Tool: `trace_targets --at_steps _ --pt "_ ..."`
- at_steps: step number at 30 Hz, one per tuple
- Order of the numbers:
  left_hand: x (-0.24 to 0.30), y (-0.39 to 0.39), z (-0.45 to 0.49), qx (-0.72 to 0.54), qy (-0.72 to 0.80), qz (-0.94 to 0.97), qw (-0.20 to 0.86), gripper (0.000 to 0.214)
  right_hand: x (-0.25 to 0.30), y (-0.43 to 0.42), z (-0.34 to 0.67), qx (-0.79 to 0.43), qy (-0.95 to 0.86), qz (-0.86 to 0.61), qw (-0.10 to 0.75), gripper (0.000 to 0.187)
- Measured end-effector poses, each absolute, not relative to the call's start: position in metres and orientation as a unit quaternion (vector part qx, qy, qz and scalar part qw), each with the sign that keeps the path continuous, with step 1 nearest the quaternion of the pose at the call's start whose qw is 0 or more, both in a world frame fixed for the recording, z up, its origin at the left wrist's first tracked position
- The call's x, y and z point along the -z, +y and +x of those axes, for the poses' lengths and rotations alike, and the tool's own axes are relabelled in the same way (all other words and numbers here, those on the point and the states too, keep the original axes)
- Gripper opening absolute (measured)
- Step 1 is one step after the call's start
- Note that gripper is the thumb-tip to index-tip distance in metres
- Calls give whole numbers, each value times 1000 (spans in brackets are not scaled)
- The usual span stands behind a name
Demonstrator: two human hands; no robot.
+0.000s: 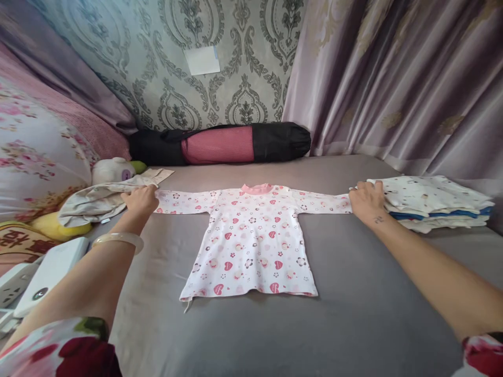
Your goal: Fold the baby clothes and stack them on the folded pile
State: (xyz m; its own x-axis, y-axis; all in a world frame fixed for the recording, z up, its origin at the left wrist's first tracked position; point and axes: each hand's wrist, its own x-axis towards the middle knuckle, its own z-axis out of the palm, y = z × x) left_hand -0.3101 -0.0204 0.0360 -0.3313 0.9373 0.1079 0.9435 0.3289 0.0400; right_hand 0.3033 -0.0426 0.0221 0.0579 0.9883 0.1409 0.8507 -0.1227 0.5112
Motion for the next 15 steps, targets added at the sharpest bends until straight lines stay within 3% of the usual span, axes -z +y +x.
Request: trace_targets --at_steps 4,8,15 --pt "-27 -2 -270 38 -769 -637 45 43 -17 -23 270 -202 686 696 66 36" --pt "-7 21 -216 58 -696 -716 -4 38 -4 4 220 -13 739 673 -34 38" --pt "15 36 -175 59 -686 -724 -41 31 13 27 177 64 711 696 -74 32"
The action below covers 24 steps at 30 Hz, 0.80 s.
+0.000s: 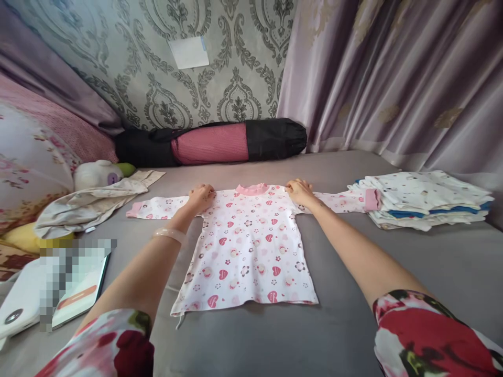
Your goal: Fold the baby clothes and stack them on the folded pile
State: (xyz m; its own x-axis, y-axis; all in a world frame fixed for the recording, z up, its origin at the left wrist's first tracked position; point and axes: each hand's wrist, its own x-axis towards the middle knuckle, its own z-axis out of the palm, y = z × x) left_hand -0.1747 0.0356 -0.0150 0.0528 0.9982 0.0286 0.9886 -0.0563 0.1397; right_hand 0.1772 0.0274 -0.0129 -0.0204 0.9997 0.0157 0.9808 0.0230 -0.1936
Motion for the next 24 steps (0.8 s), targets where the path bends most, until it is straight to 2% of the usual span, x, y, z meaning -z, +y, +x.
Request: trace_targets --at_steps 8,13,17,21,24 --pt "22 29 -180 -57 634 771 -30 34 19 26 178 -52 -712 -694 87 28" --pt "10 31 -166 6 650 760 -14 29 3 26 159 -20 -753 -655 57 25" --pt "8 38 -147 12 647 763 15 29 6 27 133 0 -801 -593 87 27" --pt "7 30 -139 12 648 762 -21 34 14 25 126 -27 -797 -597 90 31" --pt "-10 7 -135 -5 626 778 -53 37 9 18 143 -46 -806 -570 153 32"
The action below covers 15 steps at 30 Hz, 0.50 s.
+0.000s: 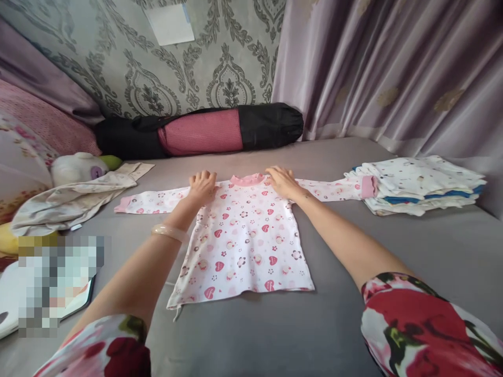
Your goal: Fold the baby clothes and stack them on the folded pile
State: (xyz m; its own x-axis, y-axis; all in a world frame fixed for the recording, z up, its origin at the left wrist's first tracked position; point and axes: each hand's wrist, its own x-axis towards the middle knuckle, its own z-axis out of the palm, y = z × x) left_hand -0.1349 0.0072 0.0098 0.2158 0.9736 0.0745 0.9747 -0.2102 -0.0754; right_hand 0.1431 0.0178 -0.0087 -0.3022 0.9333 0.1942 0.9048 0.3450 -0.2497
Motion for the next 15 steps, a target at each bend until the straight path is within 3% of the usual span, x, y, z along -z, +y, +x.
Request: trace_targets --at_steps 4,7,10,15 --pt "-38 -49 -110 64 -534 -843 15 36 -1 -4 183 -82 -814 -531 221 24" --pt "-44 -105 -76 102 -406 -904 -85 29 0 -26 209 -114 -831 -505 204 19" --pt "-37 -159 -37 64 -304 -939 -151 29 5 -45 224 -103 -850 -478 195 22" --pt "-25 -210 7 23 -301 -949 -93 33 11 -58 224 -15 -882 -441 167 32"
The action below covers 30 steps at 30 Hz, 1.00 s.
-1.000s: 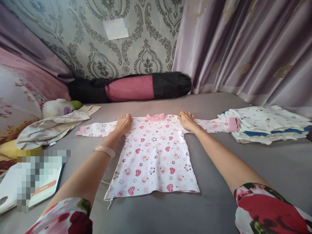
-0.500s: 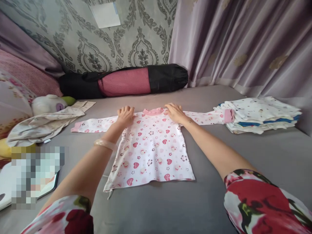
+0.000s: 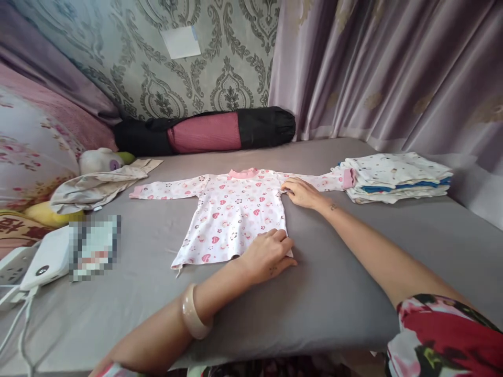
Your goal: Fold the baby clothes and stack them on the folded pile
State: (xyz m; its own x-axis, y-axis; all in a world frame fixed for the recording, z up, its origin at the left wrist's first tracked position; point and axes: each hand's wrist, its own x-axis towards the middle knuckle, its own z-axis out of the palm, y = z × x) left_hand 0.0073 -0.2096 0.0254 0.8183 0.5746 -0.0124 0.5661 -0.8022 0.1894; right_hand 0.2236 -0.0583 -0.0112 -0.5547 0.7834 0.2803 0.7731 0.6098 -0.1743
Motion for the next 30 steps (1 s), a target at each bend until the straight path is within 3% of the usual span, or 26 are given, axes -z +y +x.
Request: trace_targets --at_steps 9,20,26,30 --pt "-30 -235 28 56 349 935 2 18 6 -63 217 83 -898 -431 37 38" --pt "-35 -221 46 7 421 904 70 20 -10 -51 210 110 -903 -416 -13 25" --pt "-24 -225 59 -6 404 912 66 22 -10 -56 209 109 -898 -427 -2 25" --pt "-30 -231 43 -41 375 919 112 26 -10 -70 192 77 -847 -524 31 28"
